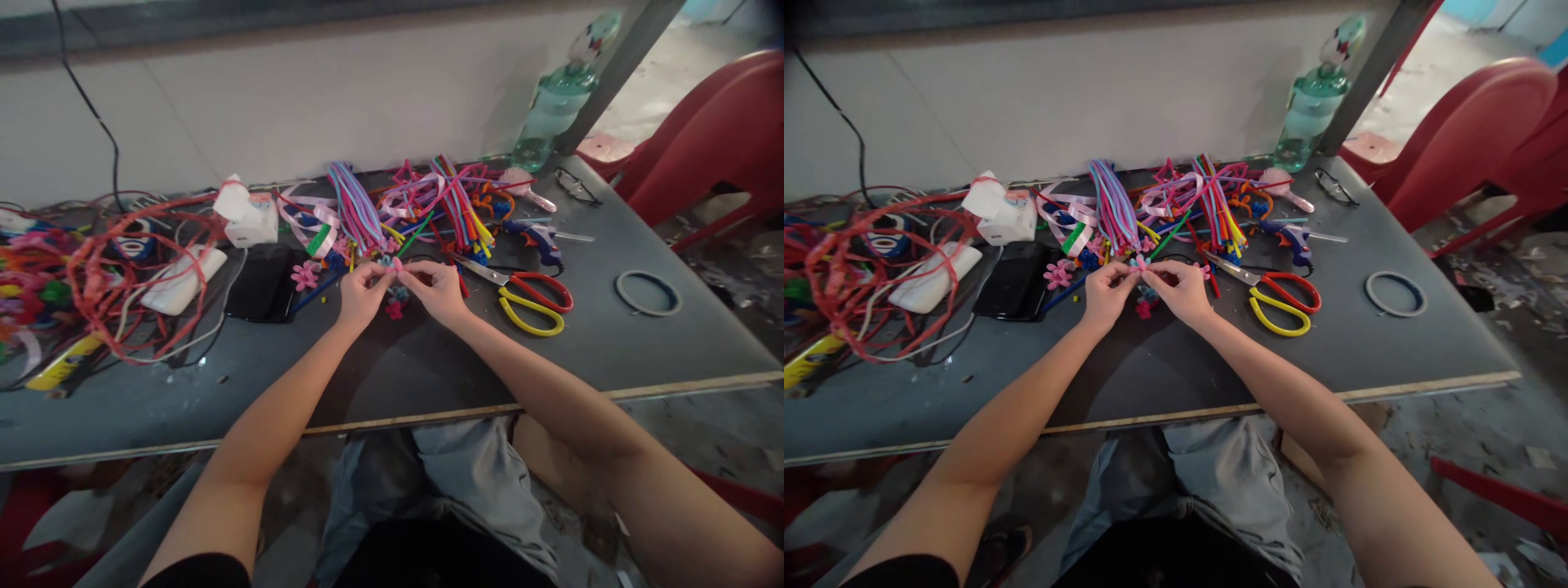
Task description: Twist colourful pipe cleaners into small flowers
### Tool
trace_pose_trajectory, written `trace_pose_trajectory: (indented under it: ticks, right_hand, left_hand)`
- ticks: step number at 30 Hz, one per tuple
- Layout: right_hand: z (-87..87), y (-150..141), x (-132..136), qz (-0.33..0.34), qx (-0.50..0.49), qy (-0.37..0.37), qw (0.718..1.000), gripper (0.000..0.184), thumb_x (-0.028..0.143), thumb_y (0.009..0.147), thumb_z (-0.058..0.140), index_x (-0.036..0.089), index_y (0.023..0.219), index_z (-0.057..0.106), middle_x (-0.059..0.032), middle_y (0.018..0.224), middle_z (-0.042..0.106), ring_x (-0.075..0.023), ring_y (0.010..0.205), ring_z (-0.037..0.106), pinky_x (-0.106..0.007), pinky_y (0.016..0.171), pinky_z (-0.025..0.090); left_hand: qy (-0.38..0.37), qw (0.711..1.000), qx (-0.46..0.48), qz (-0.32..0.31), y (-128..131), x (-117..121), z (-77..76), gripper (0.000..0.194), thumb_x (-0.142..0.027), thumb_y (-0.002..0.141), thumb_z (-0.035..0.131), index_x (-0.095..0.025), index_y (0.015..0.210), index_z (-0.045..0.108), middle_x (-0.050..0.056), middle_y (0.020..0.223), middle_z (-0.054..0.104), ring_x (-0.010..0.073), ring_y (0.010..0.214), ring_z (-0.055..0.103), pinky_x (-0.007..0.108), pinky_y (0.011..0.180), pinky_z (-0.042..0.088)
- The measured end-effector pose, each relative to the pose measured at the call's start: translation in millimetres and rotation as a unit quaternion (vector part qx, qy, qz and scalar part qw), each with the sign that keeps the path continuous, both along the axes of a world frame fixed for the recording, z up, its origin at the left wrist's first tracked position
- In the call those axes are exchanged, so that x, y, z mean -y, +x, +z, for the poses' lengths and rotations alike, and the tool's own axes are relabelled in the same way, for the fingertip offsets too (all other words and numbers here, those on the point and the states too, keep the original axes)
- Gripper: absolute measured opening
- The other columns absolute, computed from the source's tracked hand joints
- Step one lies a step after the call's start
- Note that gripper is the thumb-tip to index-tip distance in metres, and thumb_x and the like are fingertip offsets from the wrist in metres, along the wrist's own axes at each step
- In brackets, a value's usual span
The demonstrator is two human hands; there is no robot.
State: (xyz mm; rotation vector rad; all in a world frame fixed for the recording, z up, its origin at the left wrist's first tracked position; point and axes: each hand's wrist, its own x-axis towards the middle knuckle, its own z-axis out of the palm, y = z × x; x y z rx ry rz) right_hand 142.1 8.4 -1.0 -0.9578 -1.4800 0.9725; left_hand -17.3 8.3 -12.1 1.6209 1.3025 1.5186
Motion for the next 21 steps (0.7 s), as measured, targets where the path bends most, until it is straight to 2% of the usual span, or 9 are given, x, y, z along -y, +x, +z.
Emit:
trace_pose_trajectory:
  ticks: [3,8,12,16,19,21]
  right_hand:
    - [0.1,0.0,-1.5,0.02,0.001,-0.01,1.0,0.037,0.053,0.082,0.071,0.016,0.084,0.073,-0.0044,0.078,0.072,-0.0127,0.067,0.06,-0.028,0.064,0.047]
    - [-2.8,0.7,-3.2,0.044,0.006,-0.021,0.999,0.051,0.068,0.084,0.065,0.017,0.084,0.064,-0.0013,0.075,0.062,-0.0113,0.065,0.053,-0.028,0.062,0.041]
    - [-7.6,-0.8,-3.2,0.057,-0.009,-0.013,0.998,0.052,0.072,0.087,0.06,0.019,0.09,0.061,-0.0022,0.083,0.061,-0.0129,0.072,0.055,-0.03,0.068,0.044]
    - [-6.5,-1.7,-4.1,0.092,-0.013,-0.002,0.996,0.052,0.072,0.089,0.059,0.02,0.087,0.059,-0.0018,0.081,0.059,-0.0121,0.071,0.05,-0.027,0.063,0.041]
    - [0.2,0.9,-5.1,0.122,-0.032,-0.008,0.992,0.054,0.072,0.086,0.063,0.018,0.083,0.059,-0.0005,0.077,0.056,-0.0102,0.067,0.047,-0.025,0.056,0.035]
    - [5.8,4.4,-5.9,0.175,-0.058,-0.049,0.982,0.055,0.072,0.082,0.068,0.017,0.082,0.06,0.0027,0.07,0.051,-0.0076,0.059,0.042,-0.023,0.051,0.03]
  left_hand:
    - [-0.023,1.0,0.017,-0.006,-3.1,-1.6,-1.1,0.032,-0.051,0.077,0.082,-0.02,0.072,0.076,0.0,0.064,0.068,0.0093,0.053,0.045,0.026,0.053,0.034]
    - [-0.033,0.998,0.022,-0.039,-6.5,-2.2,2.2,0.03,-0.052,0.074,0.082,-0.021,0.076,0.081,0.003,0.073,0.073,0.0119,0.06,0.052,0.028,0.058,0.038]
    - [-0.07,0.995,0.055,-0.05,-3.7,1.4,6.5,0.033,-0.055,0.072,0.083,-0.022,0.072,0.081,0.002,0.068,0.072,0.0138,0.064,0.057,0.03,0.064,0.045]
    - [-0.122,0.984,0.092,-0.087,-1.1,0.7,2.6,0.044,-0.066,0.074,0.077,-0.022,0.069,0.079,0.0,0.062,0.068,0.0134,0.06,0.058,0.029,0.061,0.048]
    - [-0.07,0.991,0.073,-0.087,-6.2,-2.1,1.9,0.051,-0.07,0.085,0.065,-0.022,0.087,0.082,0.002,0.073,0.074,0.0139,0.062,0.062,0.028,0.059,0.049]
    - [0.007,0.998,-0.007,-0.07,-12.5,-2.4,5.8,0.043,-0.062,0.091,0.065,-0.024,0.104,0.081,0.004,0.09,0.079,0.0159,0.076,0.069,0.03,0.071,0.055]
